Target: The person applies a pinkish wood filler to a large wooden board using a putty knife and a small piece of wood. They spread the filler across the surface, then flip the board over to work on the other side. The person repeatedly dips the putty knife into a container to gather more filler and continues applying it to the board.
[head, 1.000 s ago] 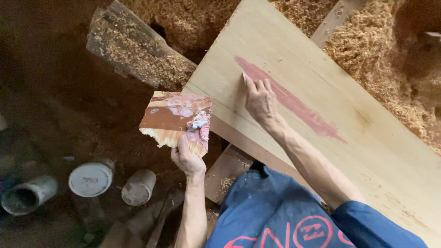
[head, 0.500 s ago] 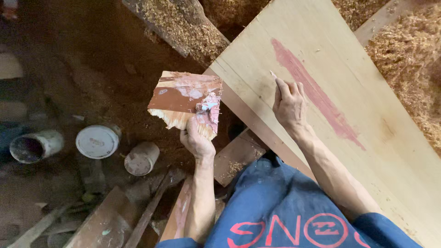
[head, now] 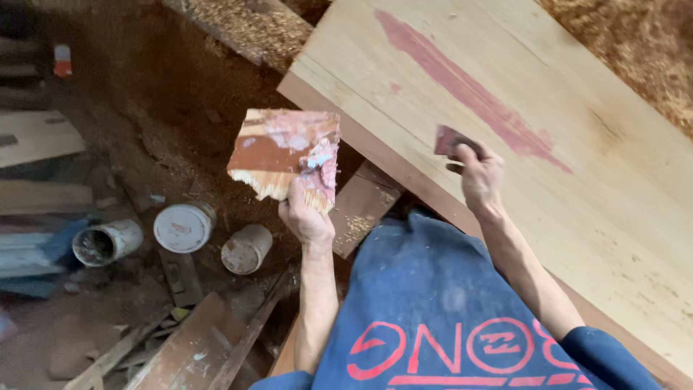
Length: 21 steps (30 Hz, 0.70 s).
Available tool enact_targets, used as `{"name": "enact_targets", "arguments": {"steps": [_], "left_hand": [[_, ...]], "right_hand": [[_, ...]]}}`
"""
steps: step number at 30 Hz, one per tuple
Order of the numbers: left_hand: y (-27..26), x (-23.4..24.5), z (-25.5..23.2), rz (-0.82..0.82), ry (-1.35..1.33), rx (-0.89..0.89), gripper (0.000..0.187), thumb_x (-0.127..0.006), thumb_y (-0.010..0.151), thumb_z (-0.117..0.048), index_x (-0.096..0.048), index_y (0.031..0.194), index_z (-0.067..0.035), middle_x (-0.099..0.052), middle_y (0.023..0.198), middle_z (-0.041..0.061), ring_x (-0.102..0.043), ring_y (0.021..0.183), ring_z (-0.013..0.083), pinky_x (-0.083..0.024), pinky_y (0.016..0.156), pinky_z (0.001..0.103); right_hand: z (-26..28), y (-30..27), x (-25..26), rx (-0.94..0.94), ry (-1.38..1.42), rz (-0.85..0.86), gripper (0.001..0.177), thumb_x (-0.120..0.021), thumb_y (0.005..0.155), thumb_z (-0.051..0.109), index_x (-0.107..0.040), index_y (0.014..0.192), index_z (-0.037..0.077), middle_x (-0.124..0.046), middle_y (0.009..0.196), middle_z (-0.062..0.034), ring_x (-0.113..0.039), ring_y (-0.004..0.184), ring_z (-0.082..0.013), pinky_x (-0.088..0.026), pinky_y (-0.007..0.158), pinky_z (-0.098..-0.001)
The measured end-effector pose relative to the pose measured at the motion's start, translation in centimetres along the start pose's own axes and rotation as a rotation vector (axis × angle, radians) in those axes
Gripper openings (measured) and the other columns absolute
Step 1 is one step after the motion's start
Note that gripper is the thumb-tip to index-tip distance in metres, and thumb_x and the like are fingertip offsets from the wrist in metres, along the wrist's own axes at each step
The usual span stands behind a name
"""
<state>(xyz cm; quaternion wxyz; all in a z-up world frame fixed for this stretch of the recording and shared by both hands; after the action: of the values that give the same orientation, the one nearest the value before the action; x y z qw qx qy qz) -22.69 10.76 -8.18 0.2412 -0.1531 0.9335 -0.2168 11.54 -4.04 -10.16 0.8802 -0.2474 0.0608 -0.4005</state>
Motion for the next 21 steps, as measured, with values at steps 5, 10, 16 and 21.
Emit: {"name": "enact_targets", "arguments": {"steps": [5, 10, 16, 21], "left_hand": [[-6.5, 2.2, 1.3, 0.01, 0.025, 0.063, 0.042, -0.062, 0.098, -0.021, -0.062, 0.123, 0.013, -0.068, 0.122, 0.019, -0.069, 0.11, 0.0295, -0.057, 0.095, 0.042], [-11.0, 4.7, 2.7, -0.023, 0.012, 0.101, 0.043, -0.058, 0.1, -0.022, -0.059, 0.129, 0.01, -0.068, 0.124, 0.017, -0.07, 0.11, 0.0285, -0.057, 0.096, 0.041], [-12.3, 5.7, 1.3, -0.009, -0.015, 0.108, 0.044, -0.056, 0.1, -0.022, -0.057, 0.131, 0.009, -0.066, 0.128, 0.018, -0.068, 0.113, 0.0296, -0.057, 0.098, 0.042], [-11.2, 6.6, -0.1, -0.033, 0.06, 0.132, 0.044, -0.056, 0.1, -0.022, -0.057, 0.131, 0.01, -0.066, 0.131, 0.018, -0.068, 0.115, 0.0298, -0.057, 0.097, 0.041]], "right_hand": [[-3.1, -4.1, 7.2, 0.095, 0.05, -0.104, 0.03, -0.058, 0.103, 0.011, -0.067, 0.129, 0.001, -0.072, 0.115, -0.011, -0.07, 0.096, -0.018, -0.063, 0.078, -0.0329], [-4.2, -8.4, 5.8, 0.25, -0.231, -0.082, 0.027, -0.059, 0.107, 0.014, -0.069, 0.129, 0.004, -0.073, 0.117, -0.0126, -0.069, 0.104, -0.0233, -0.058, 0.087, -0.0348], [0.8, -10.6, -1.0, 0.703, -0.613, -0.044, 0.032, -0.065, 0.101, 0.008, -0.068, 0.133, 0.006, -0.069, 0.121, -0.017, -0.063, 0.107, -0.0322, -0.056, 0.091, -0.0403], [2.4, -8.6, -7.1, 0.917, -0.778, -0.122, 0.037, -0.067, 0.1, 0.007, -0.062, 0.137, 0.003, -0.065, 0.13, -0.0143, -0.061, 0.115, -0.036, -0.055, 0.095, -0.0441]]}}
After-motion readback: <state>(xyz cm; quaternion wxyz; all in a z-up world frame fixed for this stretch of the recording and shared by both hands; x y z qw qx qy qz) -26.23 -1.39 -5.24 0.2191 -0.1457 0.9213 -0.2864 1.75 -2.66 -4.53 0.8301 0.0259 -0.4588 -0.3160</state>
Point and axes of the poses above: each hand's wrist, its own y-axis towards the middle knuckle, its own x-axis out of the back of the hand, z = x × y, the point moved 8 cm from there along y, towards the middle knuckle
